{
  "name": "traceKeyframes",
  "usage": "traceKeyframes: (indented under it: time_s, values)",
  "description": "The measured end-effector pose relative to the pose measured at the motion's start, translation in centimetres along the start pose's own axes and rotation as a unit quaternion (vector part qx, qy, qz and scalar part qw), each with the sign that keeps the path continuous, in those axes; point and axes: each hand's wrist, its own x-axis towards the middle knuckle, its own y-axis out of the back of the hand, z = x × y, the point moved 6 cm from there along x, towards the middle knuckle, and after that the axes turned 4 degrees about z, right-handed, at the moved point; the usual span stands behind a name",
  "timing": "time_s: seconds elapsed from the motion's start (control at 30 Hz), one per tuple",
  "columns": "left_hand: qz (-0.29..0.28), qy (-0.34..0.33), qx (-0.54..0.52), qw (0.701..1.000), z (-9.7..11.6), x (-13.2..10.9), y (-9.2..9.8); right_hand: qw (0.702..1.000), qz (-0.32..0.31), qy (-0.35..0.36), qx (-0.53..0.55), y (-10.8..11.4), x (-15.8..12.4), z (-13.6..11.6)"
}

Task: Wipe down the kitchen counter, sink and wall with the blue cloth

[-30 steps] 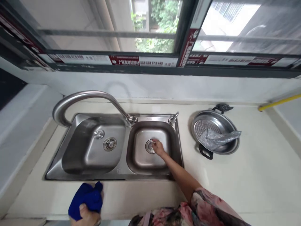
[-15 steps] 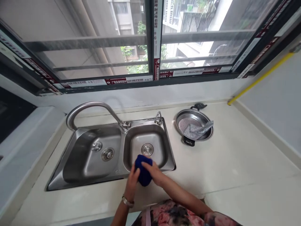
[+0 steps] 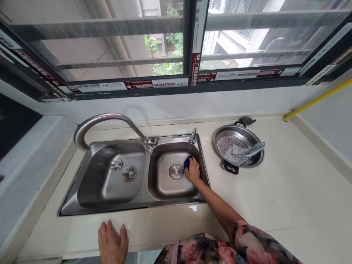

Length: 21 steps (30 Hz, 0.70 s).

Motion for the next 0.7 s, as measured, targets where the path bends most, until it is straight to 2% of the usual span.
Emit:
traceKeyframes:
  time_s: [0.1, 0.17, 0.3, 0.4, 0.47, 0.53, 0.63, 0.7]
  values:
    - [0.025, 0.017, 0.044, 0.999, 1.1, 0.1, 0.5, 0.980, -0.131, -0.055, -0.137, -4.7, 0.4, 0.4]
    - [0.026, 0.054, 0.053, 0.997, 1.7, 0.6, 0.5, 0.965, -0.171, -0.053, -0.190, -6.8, 0.5, 0.8]
    - [-0.004, 0.082, 0.056, 0.995, 1.5, 1.1, 0.3, 0.968, -0.125, -0.016, -0.219, -7.8, 3.5, -0.1]
    - [-0.014, 0.086, 0.066, 0.994, 1.1, 1.3, 0.2, 0.978, -0.091, -0.038, -0.182, -8.1, 6.7, -2.6]
    - [-0.018, 0.084, 0.073, 0.994, 1.1, 1.5, 0.1, 0.979, -0.109, -0.034, -0.167, -9.2, 7.2, -4.9]
    - [-0.020, 0.084, 0.080, 0.993, 1.2, 1.6, 0.2, 0.971, -0.173, 0.035, -0.160, -11.0, 5.4, -7.6]
    - [-0.029, 0.102, 0.086, 0.991, 1.1, 1.9, 0.3, 0.937, -0.288, 0.156, -0.124, -13.2, -0.5, -10.5]
    - [-0.035, 0.115, 0.089, 0.989, 1.1, 2.1, 0.4, 0.926, -0.339, 0.153, -0.060, -13.3, -3.9, -10.7]
